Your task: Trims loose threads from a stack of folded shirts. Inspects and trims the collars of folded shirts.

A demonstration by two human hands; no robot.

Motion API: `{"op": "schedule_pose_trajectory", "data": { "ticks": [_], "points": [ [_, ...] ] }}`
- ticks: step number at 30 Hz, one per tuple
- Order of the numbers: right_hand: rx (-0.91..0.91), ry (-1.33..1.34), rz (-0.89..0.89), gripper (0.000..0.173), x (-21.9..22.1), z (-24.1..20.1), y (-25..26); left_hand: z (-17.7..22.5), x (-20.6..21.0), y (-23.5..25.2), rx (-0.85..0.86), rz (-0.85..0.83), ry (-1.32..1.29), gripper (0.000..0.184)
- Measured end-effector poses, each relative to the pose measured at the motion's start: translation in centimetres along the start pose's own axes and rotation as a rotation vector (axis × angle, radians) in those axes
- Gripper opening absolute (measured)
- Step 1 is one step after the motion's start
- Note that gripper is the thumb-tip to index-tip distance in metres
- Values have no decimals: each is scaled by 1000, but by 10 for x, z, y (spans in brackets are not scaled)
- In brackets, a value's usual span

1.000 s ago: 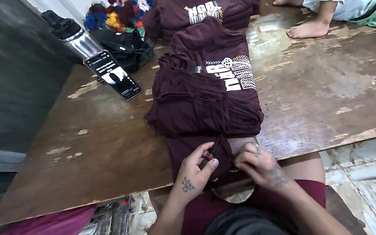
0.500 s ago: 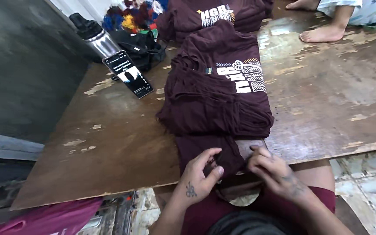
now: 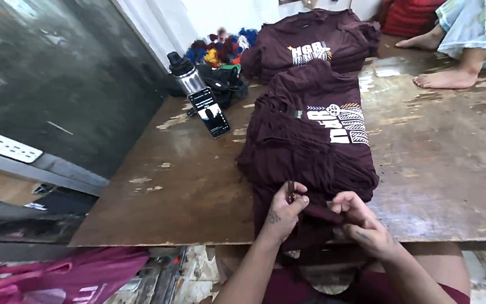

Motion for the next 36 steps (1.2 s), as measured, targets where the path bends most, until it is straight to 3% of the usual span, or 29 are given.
{"op": "schedule_pose_trajectory", "data": {
  "ticks": [1, 4, 6, 12, 15, 17, 20, 22, 25, 28, 32, 36],
  "points": [
    [-14, -116, 8, 37, 1, -2, -1, -1, 0, -2, 13, -3, 13, 20],
    [-155, -801, 64, 29, 16, -7, 5, -2, 3, -2, 11, 6, 62, 18],
    [-160, -985, 66, 18, 12, -7, 6, -3, 5, -1, 11, -4, 94, 18],
    [-37, -840, -31, 23, -37, -32, -37, -8, 9, -5, 168, -84, 222, 17],
    [42, -888, -10, 26, -25, -38, -30, -8, 12, -2, 137, -53, 234, 16],
    [99, -921, 42, 39, -9, -34, -15, -8, 15, 0, 111, -14, 224, 15],
    [-91, -998, 111, 18, 4, -15, -3, -9, 17, -4, 125, 3, 225, 16],
    [-64, -1009, 75, 14, 0, -18, -6, -10, 13, -7, 166, -46, 298, 16],
    [23, -1009, 9, 15, -14, -29, -22, -13, 6, -15, 304, -166, 616, 26],
    [-71, -998, 0, 19, -19, -31, -33, -2, 4, -22, 442, -258, 958, 43],
    [-118, -1002, 34, 18, -10, -36, -41, 20, 8, -27, 758, -258, 1167, 30],
    [-144, -1010, 78, 22, -1, -40, -43, 27, 23, -28, 911, -290, 1307, 24]
  ]
}}
Point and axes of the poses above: each hand's wrist, its own y-axis towards the middle knuckle, its own x-axis out of the palm, z = x × y, the point moved 3 cm from there along y, towards the middle knuckle, and after that the axes turned 9 degrees about y, right-handed, at the moved point
